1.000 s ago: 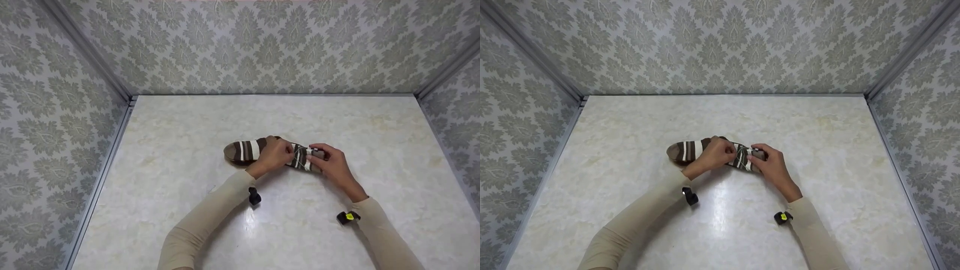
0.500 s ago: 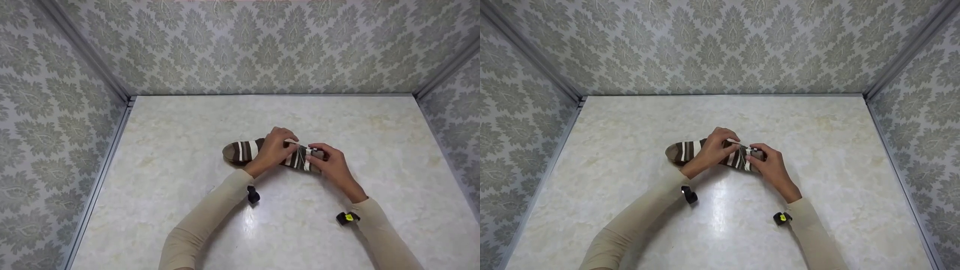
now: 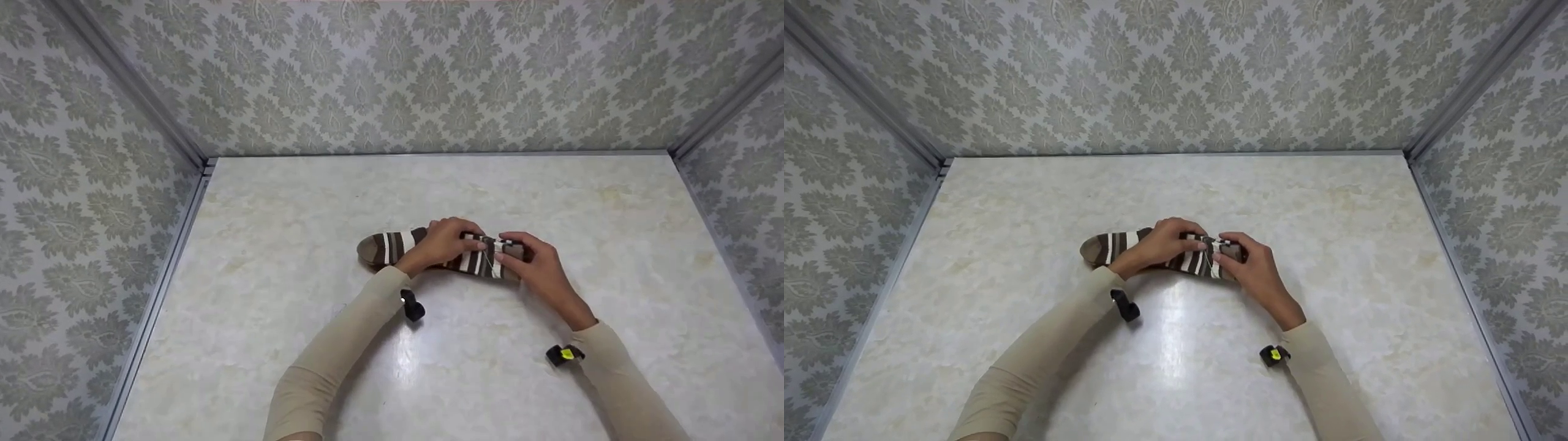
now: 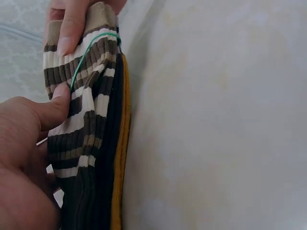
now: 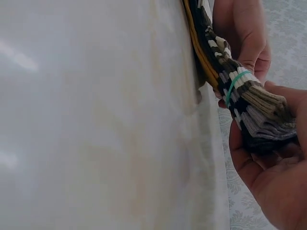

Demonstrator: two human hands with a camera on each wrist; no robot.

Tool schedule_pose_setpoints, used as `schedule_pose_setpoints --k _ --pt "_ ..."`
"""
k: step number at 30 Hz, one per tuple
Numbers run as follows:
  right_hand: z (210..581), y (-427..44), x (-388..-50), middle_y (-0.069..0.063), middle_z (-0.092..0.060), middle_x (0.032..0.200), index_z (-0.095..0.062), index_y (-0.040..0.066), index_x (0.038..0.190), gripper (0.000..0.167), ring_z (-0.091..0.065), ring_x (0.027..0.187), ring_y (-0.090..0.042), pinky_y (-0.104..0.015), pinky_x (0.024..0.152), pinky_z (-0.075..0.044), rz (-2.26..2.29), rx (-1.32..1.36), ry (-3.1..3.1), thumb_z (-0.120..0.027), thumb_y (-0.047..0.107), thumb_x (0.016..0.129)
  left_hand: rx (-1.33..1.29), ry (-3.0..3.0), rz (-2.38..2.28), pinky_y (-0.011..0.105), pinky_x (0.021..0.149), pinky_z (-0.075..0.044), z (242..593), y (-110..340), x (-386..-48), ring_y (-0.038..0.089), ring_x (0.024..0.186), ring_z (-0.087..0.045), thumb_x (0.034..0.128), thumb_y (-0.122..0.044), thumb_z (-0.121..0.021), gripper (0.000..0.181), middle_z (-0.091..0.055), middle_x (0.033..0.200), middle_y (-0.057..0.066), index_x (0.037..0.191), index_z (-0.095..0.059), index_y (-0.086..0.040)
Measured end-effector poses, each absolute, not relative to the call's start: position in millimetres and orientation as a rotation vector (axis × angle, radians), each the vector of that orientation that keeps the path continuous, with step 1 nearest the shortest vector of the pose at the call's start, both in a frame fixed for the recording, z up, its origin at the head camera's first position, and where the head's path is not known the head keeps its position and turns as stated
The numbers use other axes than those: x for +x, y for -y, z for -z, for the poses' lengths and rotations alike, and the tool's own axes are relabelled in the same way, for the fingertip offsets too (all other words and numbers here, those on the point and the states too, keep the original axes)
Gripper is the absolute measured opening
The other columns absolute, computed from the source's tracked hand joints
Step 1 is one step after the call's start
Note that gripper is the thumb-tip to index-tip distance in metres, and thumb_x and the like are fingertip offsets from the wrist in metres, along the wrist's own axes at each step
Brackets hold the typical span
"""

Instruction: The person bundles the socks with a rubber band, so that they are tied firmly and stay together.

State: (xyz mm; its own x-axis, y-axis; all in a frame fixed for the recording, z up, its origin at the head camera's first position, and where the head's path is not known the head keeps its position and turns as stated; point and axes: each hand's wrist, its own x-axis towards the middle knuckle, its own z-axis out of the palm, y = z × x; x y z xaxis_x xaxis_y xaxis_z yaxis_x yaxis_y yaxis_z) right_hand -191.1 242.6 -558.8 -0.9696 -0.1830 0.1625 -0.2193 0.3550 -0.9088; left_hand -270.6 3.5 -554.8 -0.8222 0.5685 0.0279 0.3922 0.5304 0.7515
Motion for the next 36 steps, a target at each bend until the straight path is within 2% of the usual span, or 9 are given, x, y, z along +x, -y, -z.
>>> schedule_pose_setpoints --k 4,8,11,13,16,20,25,30,36 --pt "561.0 -243.9 -193.4 -0.012 -0.075 0.116 -0.06 -0.004 0.151 0.052 -0.07 0.093 -0.013 -0.022 0.076 -0.056 -1.912 0.314 2.44 -0.078 0.011 0.104 0.692 -2.411 -1.413 0.037 0.11 -0.043 555.6 -0.9 -272.4 0.01 0.111 -0.07 0.1027 -0.027 -0.08 0.02 -0.081 0.117 -0.005 0.117 -0.086 -0.015" --pt "561.1 -246.1 -193.7 -0.008 -0.076 0.128 -0.055 -0.005 0.154 0.055 -0.073 0.112 -0.015 -0.026 0.088 -0.06 -2.14 0.182 2.288 -0.074 0.021 0.109 0.568 -2.206 -1.669 0.029 0.097 -0.052 556.1 2.1 -270.8 0.011 0.101 -0.067 0.1037 -0.018 -0.078 0.018 -0.08 0.112 0.0 0.118 -0.084 -0.008" --pt "561.1 -244.2 -192.4 -0.008 -0.075 0.125 -0.058 -0.004 0.15 0.05 -0.072 0.108 -0.017 -0.031 0.086 -0.061 -2.384 0.074 2.094 -0.065 0.029 0.113 0.501 -2.091 -1.797 0.027 0.088 -0.052 557.2 4.2 -270.8 0.012 0.092 -0.064 0.1054 -0.013 -0.075 0.017 -0.077 0.108 0.0 0.118 -0.082 -0.004" --pt "562.5 -240.7 -191.4 -0.009 -0.074 0.12 -0.063 -0.003 0.142 0.039 -0.072 0.102 -0.018 -0.032 0.082 -0.061 -2.543 0.01 1.945 -0.059 0.027 0.116 0.456 -2.034 -1.861 0.027 0.085 -0.052 558.1 5.4 -271.3 0.012 0.087 -0.063 0.1061 -0.011 -0.074 0.017 -0.075 0.104 -0.001 0.118 -0.08 -0.002" --pt "564.7 -232.9 -188.7 -0.009 -0.074 0.112 -0.067 0.0 0.129 0.023 -0.072 0.096 -0.018 -0.03 0.078 -0.061 -2.721 -0.043 1.78 -0.053 0.013 0.118 0.398 -1.991 -1.929 0.027 0.085 -0.051 559.2 8.1 -272.7 0.012 0.086 -0.062 0.1068 -0.01 -0.072 0.017 -0.072 0.099 -0.003 0.118 -0.079 0.001" --pt "566.1 -220.4 -185.0 -0.011 -0.075 0.106 -0.07 0.002 0.116 0.018 -0.074 0.092 -0.02 -0.029 0.077 -0.061 -2.836 -0.053 1.644 -0.054 -0.004 0.113 0.334 -1.967 -1.991 0.028 0.082 -0.05 559.6 12.0 -272.8 0.013 0.086 -0.06 0.1082 -0.012 -0.07 0.016 -0.07 0.096 -0.003 0.116 -0.079 -0.001" --pt "566.2 -204.5 -184.2 -0.015 -0.075 0.096 -0.072 -0.008 0.11 0.007 -0.074 0.081 -0.021 -0.031 0.07 -0.062 -2.62 0.066 1.748 -0.07 -0.007 0.104 0.27 -1.993 -2.014 0.028 0.079 -0.05 559.7 12.2 -272.4 0.013 0.082 -0.061 0.1072 -0.015 -0.072 0.015 -0.069 0.094 -0.002 0.113 -0.079 -0.003" --pt "569.3 -196.2 -187.7 -0.019 -0.075 0.091 -0.077 -0.013 0.102 0.01 -0.071 0.069 -0.027 -0.032 0.063 -0.06 -2.117 0.197 1.986 -0.081 -0.005 0.097 0.257 -2.039 -2.007 0.026 0.081 -0.049 559.3 10.8 -272.0 0.011 0.084 -0.06 0.106 -0.015 -0.074 0.015 -0.071 0.095 -0.003 0.111 -0.081 -0.003" --pt "565.1 -187.7 -191.8 -0.018 -0.073 0.084 -0.081 -0.009 0.092 0.002 -0.063 0.07 -0.01 -0.017 0.065 -0.05 -1.645 0.346 2.056 -0.082 -0.012 0.092 0.253 -2.048 -2.029 0.027 0.079 -0.049 560.0 10.1 -271.6 0.012 0.082 -0.06 0.1058 -0.016 -0.074 0.014 -0.07 0.091 -0.004 0.108 -0.081 -0.005"
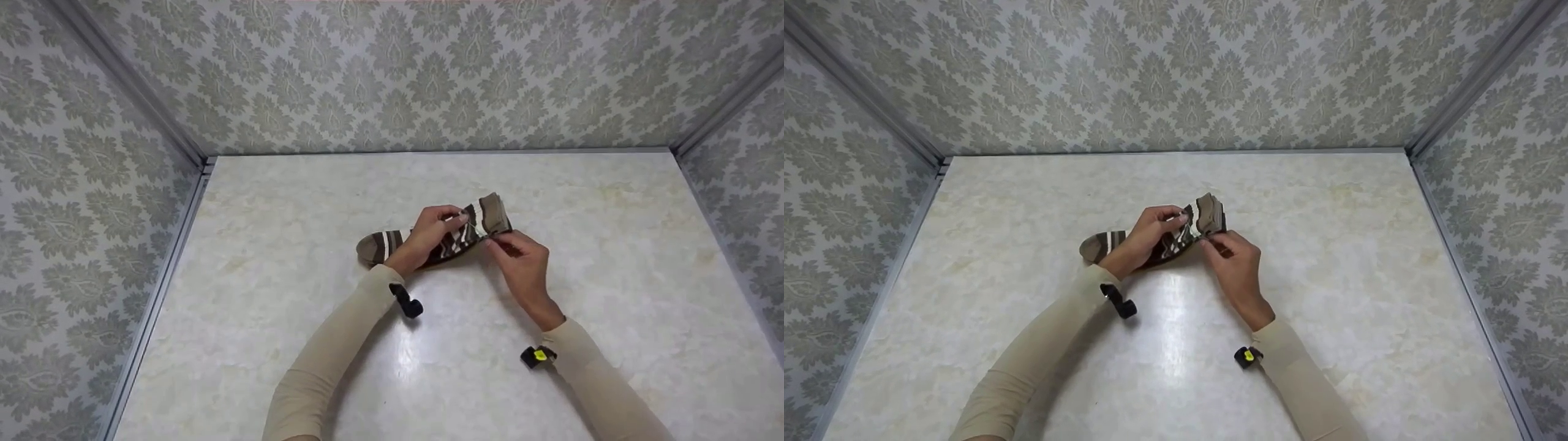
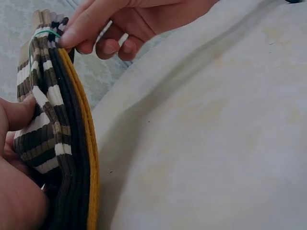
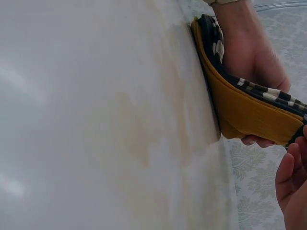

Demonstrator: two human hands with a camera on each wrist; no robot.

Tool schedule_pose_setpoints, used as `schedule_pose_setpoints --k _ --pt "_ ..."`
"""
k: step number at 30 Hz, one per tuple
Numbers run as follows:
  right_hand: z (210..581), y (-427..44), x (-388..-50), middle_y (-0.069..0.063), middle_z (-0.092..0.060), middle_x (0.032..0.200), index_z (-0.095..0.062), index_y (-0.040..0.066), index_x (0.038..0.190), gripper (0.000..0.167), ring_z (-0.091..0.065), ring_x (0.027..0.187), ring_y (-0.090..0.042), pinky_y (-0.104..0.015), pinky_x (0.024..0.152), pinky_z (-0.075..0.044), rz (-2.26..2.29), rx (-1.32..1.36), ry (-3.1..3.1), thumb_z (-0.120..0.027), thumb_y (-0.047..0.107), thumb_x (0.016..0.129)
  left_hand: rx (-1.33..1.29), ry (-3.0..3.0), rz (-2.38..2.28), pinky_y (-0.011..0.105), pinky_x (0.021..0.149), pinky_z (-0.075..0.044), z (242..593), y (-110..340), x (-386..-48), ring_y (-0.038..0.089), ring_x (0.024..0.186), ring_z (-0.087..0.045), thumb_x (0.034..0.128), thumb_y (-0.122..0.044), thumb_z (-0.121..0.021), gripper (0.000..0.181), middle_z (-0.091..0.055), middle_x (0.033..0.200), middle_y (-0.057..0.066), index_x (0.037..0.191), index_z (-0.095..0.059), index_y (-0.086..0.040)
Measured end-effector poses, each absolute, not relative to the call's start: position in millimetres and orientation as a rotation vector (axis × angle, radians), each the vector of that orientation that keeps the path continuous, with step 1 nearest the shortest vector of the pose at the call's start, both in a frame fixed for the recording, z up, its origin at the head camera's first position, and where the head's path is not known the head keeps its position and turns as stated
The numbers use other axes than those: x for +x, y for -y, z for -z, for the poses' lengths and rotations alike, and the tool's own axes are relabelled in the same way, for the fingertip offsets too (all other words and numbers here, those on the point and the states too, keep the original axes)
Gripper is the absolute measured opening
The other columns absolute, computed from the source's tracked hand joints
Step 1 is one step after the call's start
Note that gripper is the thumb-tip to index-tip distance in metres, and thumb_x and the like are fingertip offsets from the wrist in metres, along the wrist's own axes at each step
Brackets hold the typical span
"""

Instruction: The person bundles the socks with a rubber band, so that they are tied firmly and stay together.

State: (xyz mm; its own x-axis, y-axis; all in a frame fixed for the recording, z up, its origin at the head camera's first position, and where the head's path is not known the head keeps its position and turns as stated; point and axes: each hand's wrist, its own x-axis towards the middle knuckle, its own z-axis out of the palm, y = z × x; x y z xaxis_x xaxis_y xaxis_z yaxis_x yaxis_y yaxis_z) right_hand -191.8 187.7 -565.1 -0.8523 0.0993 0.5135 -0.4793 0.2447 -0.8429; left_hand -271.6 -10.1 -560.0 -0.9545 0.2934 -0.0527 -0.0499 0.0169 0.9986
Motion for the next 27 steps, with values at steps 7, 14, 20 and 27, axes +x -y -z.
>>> schedule_pose_setpoints --k 7,14,20,27 --pt "538.8 -179.2 -181.2 -0.021 -0.075 0.081 -0.078 -0.011 0.09 0.006 -0.061 0.069 -0.005 -0.014 0.065 -0.047 -1.513 0.412 2.056 -0.077 -0.017 0.092 0.217 -2.035 -2.074 0.026 0.077 -0.049 559.7 7.5 -271.5 0.01 0.08 -0.059 0.1038 -0.015 -0.076 0.013 -0.069 0.088 -0.004 0.106 -0.082 -0.003" --pt "530.4 -183.7 -174.9 -0.021 -0.074 0.08 -0.078 -0.011 0.091 0.007 -0.062 0.069 -0.002 -0.013 0.066 -0.048 -1.55 0.434 2.039 -0.074 -0.016 0.092 0.22 -2.033 -2.06 0.027 0.078 -0.049 560.8 8.7 -272.4 0.012 0.081 -0.059 0.1042 -0.016 -0.076 0.014 -0.069 0.09 -0.003 0.107 -0.082 -0.004" --pt "534.7 -191.8 -175.6 -0.018 -0.07 0.076 -0.08 -0.005 0.092 0.013 -0.061 0.069 -0.002 -0.015 0.067 -0.05 -1.593 0.473 2.038 -0.074 -0.016 0.09 0.225 -2.026 -2.044 0.028 0.08 -0.048 562.3 10.8 -273.6 0.013 0.085 -0.059 0.1048 -0.018 -0.076 0.013 -0.071 0.094 -0.003 0.107 -0.082 -0.006" --pt "532.0 -196.5 -173.7 -0.018 -0.071 0.074 -0.08 -0.008 0.092 0.017 -0.062 0.068 -0.001 -0.013 0.067 -0.051 -1.551 0.573 2.098 -0.076 -0.024 0.086 0.22 -2.005 -2.063 0.027 0.079 -0.049 562.8 12.1 -272.8 0.012 0.084 -0.061 0.1034 -0.019 -0.078 0.015 -0.073 0.093 -0.003 0.108 -0.083 -0.006"
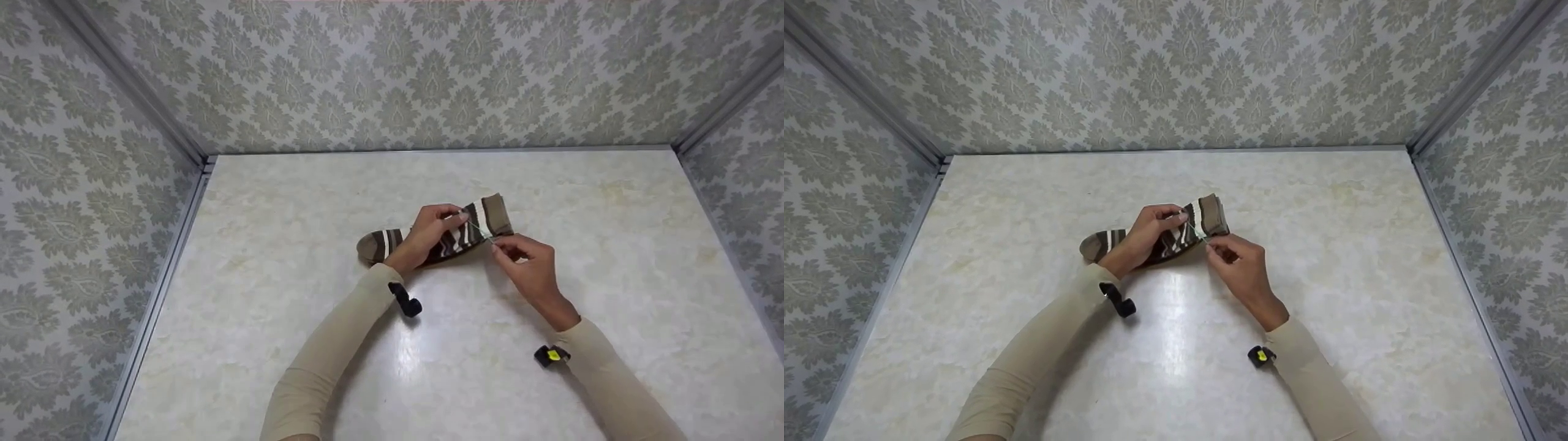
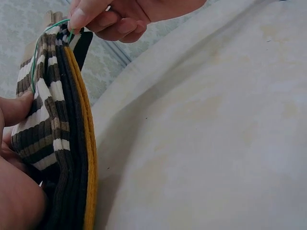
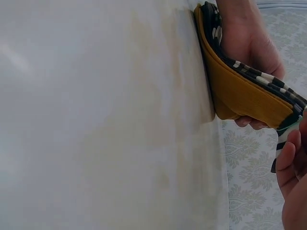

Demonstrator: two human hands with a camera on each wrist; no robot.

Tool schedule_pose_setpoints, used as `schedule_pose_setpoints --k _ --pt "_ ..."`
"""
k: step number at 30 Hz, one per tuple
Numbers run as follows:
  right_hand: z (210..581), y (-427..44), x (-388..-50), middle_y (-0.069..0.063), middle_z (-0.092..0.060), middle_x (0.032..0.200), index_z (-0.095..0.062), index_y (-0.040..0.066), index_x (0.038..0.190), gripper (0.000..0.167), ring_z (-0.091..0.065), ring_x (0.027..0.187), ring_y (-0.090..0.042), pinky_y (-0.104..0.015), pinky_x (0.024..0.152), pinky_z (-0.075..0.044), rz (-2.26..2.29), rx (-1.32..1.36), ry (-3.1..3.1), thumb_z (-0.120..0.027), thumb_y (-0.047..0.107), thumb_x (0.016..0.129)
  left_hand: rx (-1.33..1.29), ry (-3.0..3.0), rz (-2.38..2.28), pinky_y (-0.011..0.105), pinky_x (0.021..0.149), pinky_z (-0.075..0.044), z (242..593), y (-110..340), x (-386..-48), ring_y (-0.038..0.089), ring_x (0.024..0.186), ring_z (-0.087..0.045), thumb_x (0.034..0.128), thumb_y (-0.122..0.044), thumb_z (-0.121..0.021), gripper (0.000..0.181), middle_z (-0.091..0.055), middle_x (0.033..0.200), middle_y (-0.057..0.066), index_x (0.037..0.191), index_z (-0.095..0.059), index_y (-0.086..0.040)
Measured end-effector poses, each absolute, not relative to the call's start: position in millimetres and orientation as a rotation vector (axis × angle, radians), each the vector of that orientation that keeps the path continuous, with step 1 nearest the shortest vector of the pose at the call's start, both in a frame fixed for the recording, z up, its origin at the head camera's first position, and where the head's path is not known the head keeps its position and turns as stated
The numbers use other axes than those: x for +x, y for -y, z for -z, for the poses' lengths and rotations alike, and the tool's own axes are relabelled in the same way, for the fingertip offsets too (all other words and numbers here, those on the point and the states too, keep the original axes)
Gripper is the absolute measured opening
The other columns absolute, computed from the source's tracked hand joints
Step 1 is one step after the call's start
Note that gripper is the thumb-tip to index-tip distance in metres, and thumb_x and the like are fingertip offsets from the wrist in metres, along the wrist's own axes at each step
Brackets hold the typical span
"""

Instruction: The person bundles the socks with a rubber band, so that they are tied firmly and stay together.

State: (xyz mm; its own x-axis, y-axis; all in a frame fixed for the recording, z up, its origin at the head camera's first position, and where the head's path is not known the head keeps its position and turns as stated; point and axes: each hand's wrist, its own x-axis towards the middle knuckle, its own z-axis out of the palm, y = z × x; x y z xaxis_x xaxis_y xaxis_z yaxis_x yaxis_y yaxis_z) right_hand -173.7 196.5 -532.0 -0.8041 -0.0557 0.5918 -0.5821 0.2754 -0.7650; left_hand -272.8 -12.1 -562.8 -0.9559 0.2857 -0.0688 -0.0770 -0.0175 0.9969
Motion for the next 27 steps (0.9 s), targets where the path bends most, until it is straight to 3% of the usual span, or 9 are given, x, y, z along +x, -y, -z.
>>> schedule_pose_setpoints --k 9,16,27 --pt "535.1 -197.4 -173.9 -0.016 -0.072 0.075 -0.08 -0.01 0.094 0.017 -0.062 0.068 -0.006 -0.012 0.067 -0.05 -1.515 0.658 2.179 -0.077 -0.024 0.085 0.294 -1.885 -2.158 0.028 0.081 -0.052 567.1 18.3 -272.9 0.013 0.085 -0.065 0.0979 -0.02 -0.083 0.019 -0.076 0.094 -0.002 0.111 -0.084 -0.007" --pt "568.2 -206.7 -190.1 -0.01 -0.074 0.077 -0.082 -0.004 0.095 0.017 -0.062 0.068 -0.006 -0.013 0.066 -0.05 -1.506 0.649 2.209 -0.081 -0.019 0.086 0.315 -1.858 -2.201 0.031 0.086 -0.056 569.8 20.4 -271.9 0.015 0.092 -0.071 0.0976 -0.018 -0.083 0.02 -0.08 0.101 0.0 0.115 -0.081 -0.007" --pt "569.5 -198.9 -190.5 -0.003 -0.075 0.079 -0.083 0.002 0.096 0.015 -0.063 0.068 -0.009 -0.015 0.066 -0.049 -1.397 0.837 2.285 -0.082 -0.012 0.091 0.263 -1.85 -2.248 0.03 0.085 -0.055 570.5 18.9 -271.4 0.016 0.091 -0.071 0.0976 -0.018 -0.083 0.019 -0.081 0.101 0.002 0.113 -0.082 -0.007"
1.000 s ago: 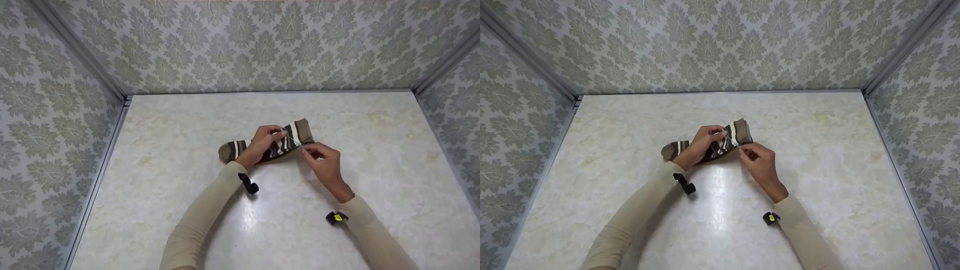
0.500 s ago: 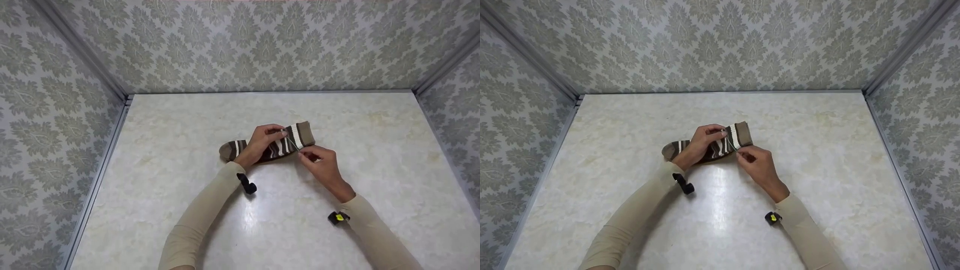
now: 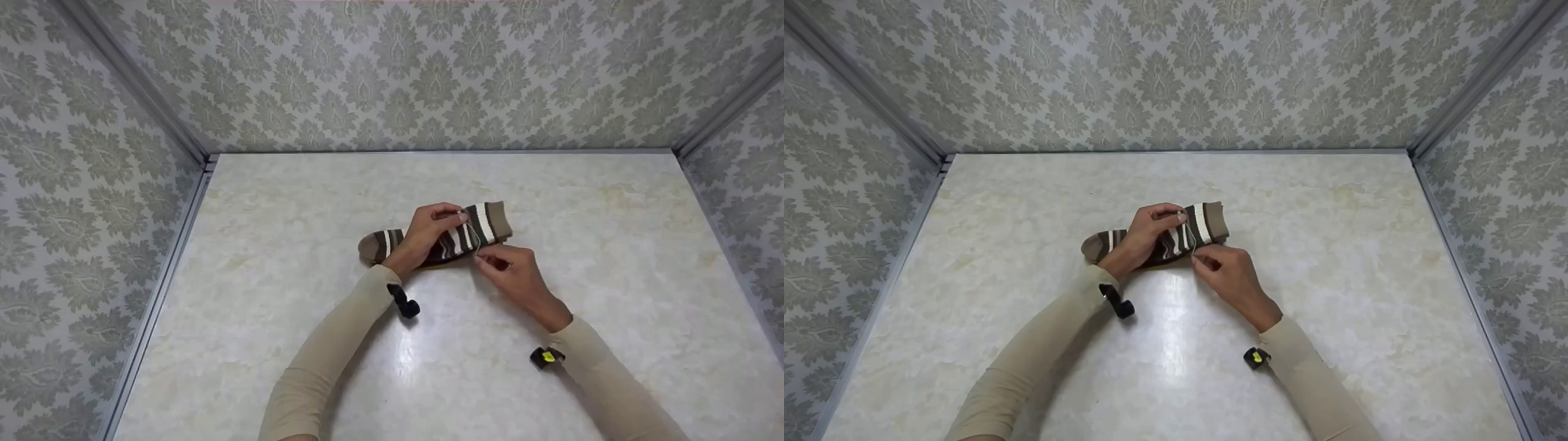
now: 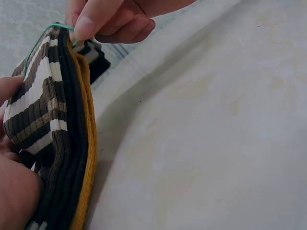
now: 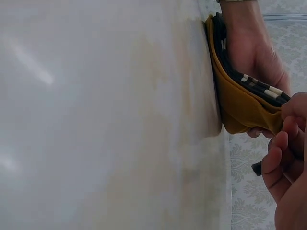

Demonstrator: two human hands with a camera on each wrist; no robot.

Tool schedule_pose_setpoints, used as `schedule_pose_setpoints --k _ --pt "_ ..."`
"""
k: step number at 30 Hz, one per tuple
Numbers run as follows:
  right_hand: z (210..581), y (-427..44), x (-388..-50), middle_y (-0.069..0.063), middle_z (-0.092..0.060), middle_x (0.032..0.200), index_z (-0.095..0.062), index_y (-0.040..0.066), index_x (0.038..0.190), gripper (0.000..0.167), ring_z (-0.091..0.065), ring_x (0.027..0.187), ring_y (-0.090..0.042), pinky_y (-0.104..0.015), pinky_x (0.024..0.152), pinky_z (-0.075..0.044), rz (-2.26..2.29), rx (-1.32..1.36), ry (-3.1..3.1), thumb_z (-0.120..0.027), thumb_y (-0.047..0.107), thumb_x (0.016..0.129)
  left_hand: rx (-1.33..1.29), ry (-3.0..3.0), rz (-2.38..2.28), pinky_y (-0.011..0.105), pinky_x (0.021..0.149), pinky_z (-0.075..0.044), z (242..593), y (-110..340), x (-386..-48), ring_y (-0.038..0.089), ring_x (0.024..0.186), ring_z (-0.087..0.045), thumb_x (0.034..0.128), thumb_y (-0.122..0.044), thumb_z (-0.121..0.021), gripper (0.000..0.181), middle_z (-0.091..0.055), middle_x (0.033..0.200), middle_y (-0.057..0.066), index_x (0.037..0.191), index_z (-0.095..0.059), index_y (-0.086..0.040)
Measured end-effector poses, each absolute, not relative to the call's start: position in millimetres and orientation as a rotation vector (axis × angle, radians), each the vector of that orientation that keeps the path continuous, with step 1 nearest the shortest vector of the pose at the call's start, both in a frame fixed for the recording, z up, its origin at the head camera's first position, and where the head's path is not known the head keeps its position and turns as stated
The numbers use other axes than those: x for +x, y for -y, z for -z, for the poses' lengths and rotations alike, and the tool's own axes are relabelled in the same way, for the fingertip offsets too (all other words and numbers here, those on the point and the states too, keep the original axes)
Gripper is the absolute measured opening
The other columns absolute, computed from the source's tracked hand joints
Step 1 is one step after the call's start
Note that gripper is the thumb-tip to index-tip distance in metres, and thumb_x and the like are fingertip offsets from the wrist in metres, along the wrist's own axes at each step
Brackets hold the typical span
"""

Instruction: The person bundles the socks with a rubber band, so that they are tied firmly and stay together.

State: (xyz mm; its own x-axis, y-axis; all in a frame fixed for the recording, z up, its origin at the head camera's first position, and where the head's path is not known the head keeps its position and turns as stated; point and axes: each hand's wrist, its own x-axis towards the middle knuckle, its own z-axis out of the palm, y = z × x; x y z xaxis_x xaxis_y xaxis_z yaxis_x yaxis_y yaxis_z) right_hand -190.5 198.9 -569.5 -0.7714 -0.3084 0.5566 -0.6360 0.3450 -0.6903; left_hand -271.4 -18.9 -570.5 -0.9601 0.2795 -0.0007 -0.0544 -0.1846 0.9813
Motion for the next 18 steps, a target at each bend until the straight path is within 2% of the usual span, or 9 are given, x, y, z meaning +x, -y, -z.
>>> schedule_pose_setpoints --k 7,15,18 --pt "571.0 -191.3 -189.7 -0.003 -0.077 0.083 -0.083 0.003 0.096 0.015 -0.066 0.07 -0.011 -0.018 0.066 -0.05 -1.238 0.957 2.337 -0.081 -0.011 0.089 0.217 -1.839 -2.257 0.029 0.081 -0.055 569.5 18.2 -270.6 0.014 0.087 -0.07 0.0979 -0.015 -0.083 0.017 -0.081 0.099 0.002 0.112 -0.082 -0.005" --pt "570.8 -185.0 -185.8 0.0 -0.071 0.074 -0.082 0.005 0.091 0.014 -0.061 0.063 -0.009 -0.027 0.058 -0.05 -1.095 1.215 2.309 -0.081 -0.008 0.089 0.193 -1.876 -2.258 0.027 0.079 -0.055 569.8 17.6 -270.3 0.013 0.085 -0.069 0.0979 -0.013 -0.083 0.018 -0.08 0.099 0.001 0.113 -0.082 -0.003" --pt "568.9 -183.8 -186.0 0.001 -0.073 0.076 -0.082 0.007 0.092 0.011 -0.062 0.064 -0.008 -0.029 0.059 -0.052 -1.037 1.18 2.394 -0.081 -0.005 0.091 0.193 -1.881 -2.257 0.027 0.079 -0.054 569.8 17.5 -270.6 0.013 0.085 -0.068 0.0975 -0.013 -0.083 0.018 -0.08 0.098 0.001 0.112 -0.082 -0.004"
